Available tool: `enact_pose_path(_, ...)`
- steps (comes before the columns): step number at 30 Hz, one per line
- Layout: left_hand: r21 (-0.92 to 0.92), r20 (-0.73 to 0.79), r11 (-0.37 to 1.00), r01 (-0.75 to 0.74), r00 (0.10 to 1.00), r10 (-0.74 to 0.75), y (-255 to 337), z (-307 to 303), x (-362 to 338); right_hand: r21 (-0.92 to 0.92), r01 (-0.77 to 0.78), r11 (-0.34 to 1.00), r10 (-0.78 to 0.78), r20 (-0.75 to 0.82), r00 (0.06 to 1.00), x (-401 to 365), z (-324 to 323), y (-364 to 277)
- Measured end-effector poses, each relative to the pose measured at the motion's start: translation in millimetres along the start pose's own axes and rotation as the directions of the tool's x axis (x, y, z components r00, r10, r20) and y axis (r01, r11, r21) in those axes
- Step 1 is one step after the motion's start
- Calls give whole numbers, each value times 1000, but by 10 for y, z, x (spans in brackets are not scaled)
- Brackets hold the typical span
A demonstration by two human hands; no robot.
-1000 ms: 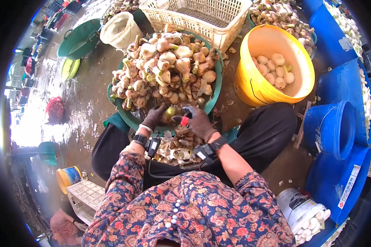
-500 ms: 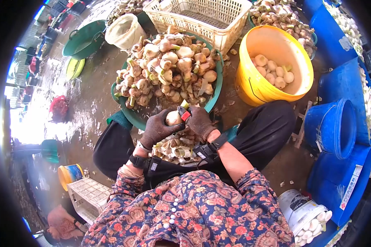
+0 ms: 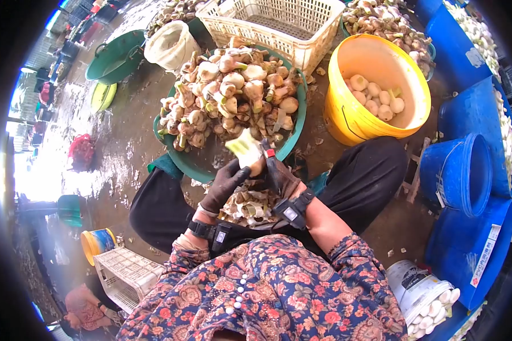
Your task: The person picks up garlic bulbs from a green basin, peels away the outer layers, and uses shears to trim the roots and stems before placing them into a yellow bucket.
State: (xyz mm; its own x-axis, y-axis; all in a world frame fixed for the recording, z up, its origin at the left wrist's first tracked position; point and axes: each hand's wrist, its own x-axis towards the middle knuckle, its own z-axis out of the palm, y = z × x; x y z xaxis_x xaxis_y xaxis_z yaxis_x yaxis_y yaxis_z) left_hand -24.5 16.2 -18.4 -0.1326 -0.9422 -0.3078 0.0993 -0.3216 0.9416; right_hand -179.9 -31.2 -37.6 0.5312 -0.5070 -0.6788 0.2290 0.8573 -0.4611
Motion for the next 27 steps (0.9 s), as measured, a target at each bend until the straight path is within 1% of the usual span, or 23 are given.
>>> enact_pose_path(1,290,-54,956,43,998,-29,96,-10,-4,104,16,994,-26,98,995,194,-117,91)
enact_pose_path(2,288,-57,957,44,998,-29,75,-25,27,209,22,978,-63,195,979,308,-175,142)
enact_pose_path(3,458,-151,882,-116,967,206,77,-31,51,-109,472,875,-440,226,869,118,-84,99)
enact_pose_path(4,624,-193,745,-234,878,438,81,-36,67,-106,469,877,-438,227,870,221,-193,133)
enact_pose_path(5,514,-224,822,-243,887,403,81,-38,68,-244,347,906,-303,199,932,407,-368,175)
enact_pose_path(6,502,-18,861,-82,994,106,75,-154,64,-375,208,903,-163,148,976,396,-331,110)
enact_pose_path(8,523,14,851,-57,998,58,2,-167,85,-327,196,925,-132,206,970,308,-243,35)
enact_pose_path(10,493,-59,870,-3,998,37,40,-148,65,-332,291,897,-218,238,946,182,-156,-31)
enact_pose_path(11,458,-130,888,49,991,13,46,-137,60,-505,506,699,-355,370,859,261,-283,-27)
enact_pose_path(12,454,-132,889,51,991,10,-11,-143,67,-507,503,700,-351,369,861,219,-254,-47)
enact_pose_path(14,-150,-277,979,140,944,-178,-133,-181,109,-446,548,708,-351,451,820,122,-194,-120)
enact_pose_path(16,-275,-184,960,56,977,-110,-55,-224,29,-393,500,772,-320,440,839,-29,-91,-170)
enact_pose_path(17,219,-193,968,-122,967,166,-67,-234,-9,-362,499,787,-323,448,834,-34,-78,-170)
enact_pose_path(18,654,-76,710,-260,912,403,-86,-247,-60,-331,495,803,-323,457,829,-46,-54,-151)
enact_pose_path(19,656,-80,709,-259,910,406,-109,-289,-73,-332,496,802,-321,461,827,-52,-20,-143)
enact_pose_path(20,789,-34,539,-295,855,517,-147,-335,-81,-561,677,478,-456,500,736,-61,13,-131)
enact_pose_path(21,888,36,345,-305,792,610,-148,-345,-88,-697,714,66,-542,576,612,-79,47,-117)
enact_pose_path(22,887,38,344,-308,790,612,-147,-345,-75,-718,599,-356,-560,676,478,-96,72,-102)
enact_pose_path(23,860,30,405,-311,822,568,-141,-349,-51,-699,578,-422,-550,704,450,-69,70,-54)
enact_pose_path(24,831,24,464,-307,853,522,-126,-353,-44,-697,577,-425,-550,705,447,13,25,32)
enact_pose_path(25,844,28,391,-367,758,651,-84,-326,-31,-765,610,-208,-686,558,466,108,-10,113)
enact_pose_path(26,677,-110,690,-256,892,438,-45,-303,-82,-774,632,20,-780,383,494,201,-60,175)
enact_pose_path(27,688,-146,657,-308,828,541,-34,-286,-102,-609,583,537,-678,99,728,83,45,100)
